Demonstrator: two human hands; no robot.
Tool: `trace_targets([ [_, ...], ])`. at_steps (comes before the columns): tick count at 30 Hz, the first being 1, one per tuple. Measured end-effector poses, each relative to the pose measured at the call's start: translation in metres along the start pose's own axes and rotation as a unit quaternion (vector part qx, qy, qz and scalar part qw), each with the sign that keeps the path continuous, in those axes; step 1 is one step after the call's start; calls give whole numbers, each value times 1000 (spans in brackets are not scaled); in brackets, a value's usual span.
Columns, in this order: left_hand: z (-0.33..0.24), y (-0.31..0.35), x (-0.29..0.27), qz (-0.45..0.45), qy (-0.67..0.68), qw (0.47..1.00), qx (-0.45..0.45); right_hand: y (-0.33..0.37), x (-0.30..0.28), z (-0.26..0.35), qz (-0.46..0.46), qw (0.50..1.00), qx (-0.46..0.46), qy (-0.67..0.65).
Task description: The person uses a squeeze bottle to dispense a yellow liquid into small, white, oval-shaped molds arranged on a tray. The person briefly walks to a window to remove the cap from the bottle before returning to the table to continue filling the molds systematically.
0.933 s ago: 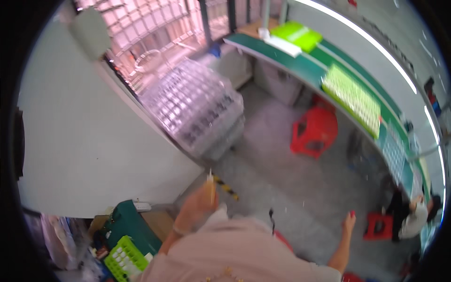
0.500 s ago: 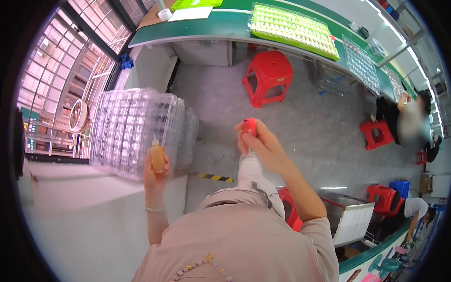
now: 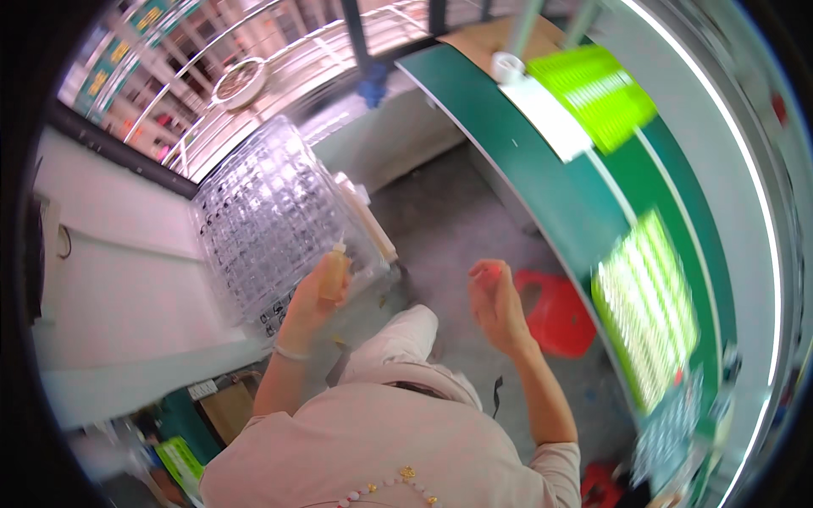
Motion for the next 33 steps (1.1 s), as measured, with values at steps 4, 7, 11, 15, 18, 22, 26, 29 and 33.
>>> trace_targets([
  [4,-29,-68,-17,-104,53,991,68,-131,-26,-41,8,987,-116,109],
  [7,-57,-136,-25,-134,92,980,116,-211,-42,-36,-7,983,-141,120],
  [11,-106,-193,2,-176,120,969,121,-311,-48,-9,78,997,11,16],
  [15,-164,-231,23,-195,121,962,150,-402,-21,57,197,970,-138,-44],
  [18,-179,-247,32,-210,136,952,176,-451,2,115,287,944,-157,-39],
  [22,-228,-254,34,-216,131,941,224,-502,33,154,380,898,-196,-106],
  [26,-253,-269,9,-239,146,935,218,-541,82,177,415,877,-203,-130],
  [29,-281,-288,-23,-248,141,935,211,-585,126,178,419,883,-174,-121],
  [33,-325,-344,-93,-248,118,937,216,-655,197,158,393,908,-111,-98],
])
Point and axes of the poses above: each hand's wrist, its own y-axis away from the middle knuckle, its own x-axis out of the palm, z = x × y, the point moved 3 cm from there along -y, towards the middle knuckle, and after that the axes turned 2 degrees about y, right-handed, at the moved point
